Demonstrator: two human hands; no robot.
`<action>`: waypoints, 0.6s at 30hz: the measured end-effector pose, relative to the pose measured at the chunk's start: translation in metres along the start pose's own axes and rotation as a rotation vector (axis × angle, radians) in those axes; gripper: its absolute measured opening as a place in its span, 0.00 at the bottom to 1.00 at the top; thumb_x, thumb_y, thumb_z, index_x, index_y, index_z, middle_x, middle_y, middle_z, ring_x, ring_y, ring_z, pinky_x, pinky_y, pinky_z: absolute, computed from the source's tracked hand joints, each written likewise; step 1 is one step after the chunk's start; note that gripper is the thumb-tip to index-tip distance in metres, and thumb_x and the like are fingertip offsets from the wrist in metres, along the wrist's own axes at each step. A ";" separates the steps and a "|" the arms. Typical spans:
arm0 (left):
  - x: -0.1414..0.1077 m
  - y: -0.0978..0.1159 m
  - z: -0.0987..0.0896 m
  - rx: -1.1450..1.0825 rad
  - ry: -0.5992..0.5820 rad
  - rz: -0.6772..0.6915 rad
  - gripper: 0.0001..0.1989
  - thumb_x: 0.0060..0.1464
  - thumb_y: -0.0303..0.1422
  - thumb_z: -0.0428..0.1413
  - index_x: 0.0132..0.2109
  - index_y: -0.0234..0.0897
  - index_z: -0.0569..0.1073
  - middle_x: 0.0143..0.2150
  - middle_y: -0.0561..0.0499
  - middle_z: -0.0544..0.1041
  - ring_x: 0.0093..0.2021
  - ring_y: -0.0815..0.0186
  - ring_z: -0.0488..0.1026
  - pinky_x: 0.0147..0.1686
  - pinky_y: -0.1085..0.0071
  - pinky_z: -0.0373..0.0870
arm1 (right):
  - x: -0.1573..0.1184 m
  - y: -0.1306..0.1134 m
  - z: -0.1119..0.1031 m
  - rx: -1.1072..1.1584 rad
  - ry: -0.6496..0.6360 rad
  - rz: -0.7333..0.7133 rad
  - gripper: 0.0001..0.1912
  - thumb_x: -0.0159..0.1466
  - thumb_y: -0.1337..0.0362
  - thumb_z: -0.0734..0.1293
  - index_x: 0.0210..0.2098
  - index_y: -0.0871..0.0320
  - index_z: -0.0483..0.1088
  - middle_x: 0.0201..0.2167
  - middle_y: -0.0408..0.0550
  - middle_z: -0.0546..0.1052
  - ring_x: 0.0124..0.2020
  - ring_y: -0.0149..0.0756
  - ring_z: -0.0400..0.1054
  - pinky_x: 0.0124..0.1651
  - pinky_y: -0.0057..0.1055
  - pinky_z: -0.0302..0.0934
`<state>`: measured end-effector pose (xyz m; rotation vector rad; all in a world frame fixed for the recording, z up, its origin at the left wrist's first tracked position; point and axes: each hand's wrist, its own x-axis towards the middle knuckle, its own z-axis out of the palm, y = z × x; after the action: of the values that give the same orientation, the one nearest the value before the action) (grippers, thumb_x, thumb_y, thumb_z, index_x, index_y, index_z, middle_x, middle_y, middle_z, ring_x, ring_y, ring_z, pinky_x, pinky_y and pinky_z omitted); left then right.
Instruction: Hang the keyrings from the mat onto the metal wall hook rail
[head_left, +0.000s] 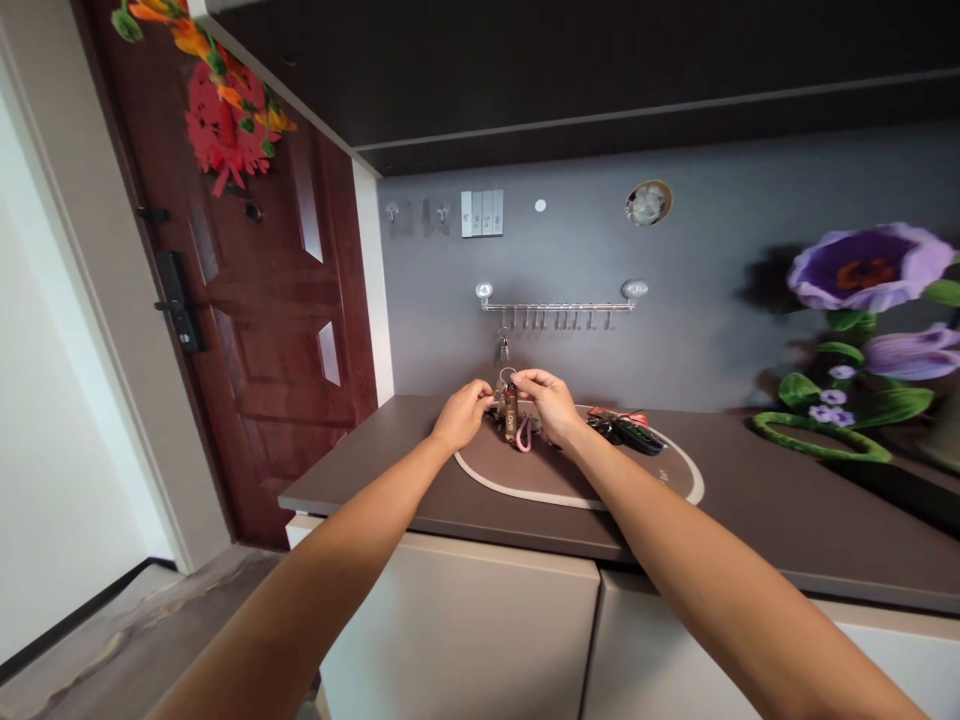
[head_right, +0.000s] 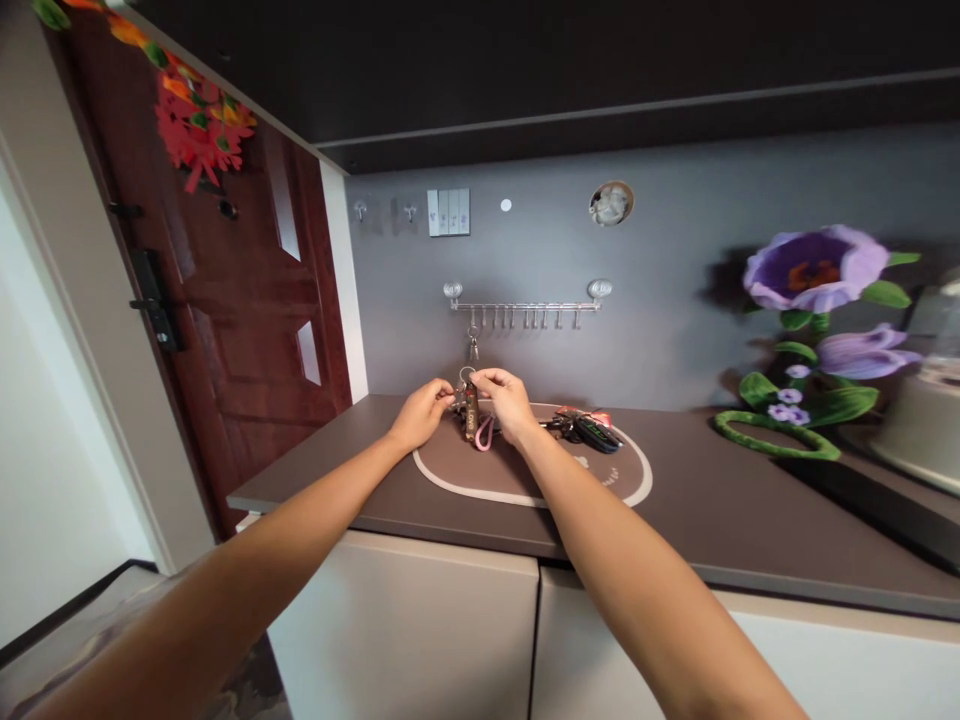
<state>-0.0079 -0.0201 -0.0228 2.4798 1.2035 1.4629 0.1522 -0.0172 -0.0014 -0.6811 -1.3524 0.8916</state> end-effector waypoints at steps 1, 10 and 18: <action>0.000 0.000 0.001 0.009 -0.015 0.007 0.05 0.54 0.29 0.45 0.37 0.37 0.65 0.35 0.51 0.70 0.36 0.67 0.66 0.37 0.71 0.62 | 0.000 -0.001 0.001 0.016 -0.003 -0.003 0.12 0.46 0.58 0.69 0.25 0.60 0.70 0.25 0.42 0.72 0.27 0.27 0.63 0.36 0.27 0.57; -0.002 0.001 0.005 0.092 -0.078 0.008 0.08 0.56 0.31 0.42 0.39 0.37 0.65 0.37 0.48 0.71 0.38 0.64 0.67 0.40 0.68 0.62 | -0.004 -0.008 0.008 0.174 -0.007 0.090 0.15 0.46 0.56 0.70 0.27 0.58 0.65 0.20 0.38 0.68 0.20 0.24 0.62 0.26 0.24 0.57; -0.002 -0.005 0.012 0.122 -0.048 -0.048 0.11 0.57 0.32 0.41 0.43 0.35 0.64 0.41 0.44 0.70 0.43 0.63 0.67 0.44 0.65 0.62 | 0.018 -0.021 0.012 0.136 0.129 0.086 0.12 0.48 0.58 0.68 0.27 0.58 0.64 0.18 0.39 0.68 0.19 0.27 0.63 0.23 0.25 0.59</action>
<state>-0.0021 -0.0140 -0.0330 2.5265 1.3728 1.3490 0.1431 -0.0134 0.0273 -0.6834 -1.1437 0.9824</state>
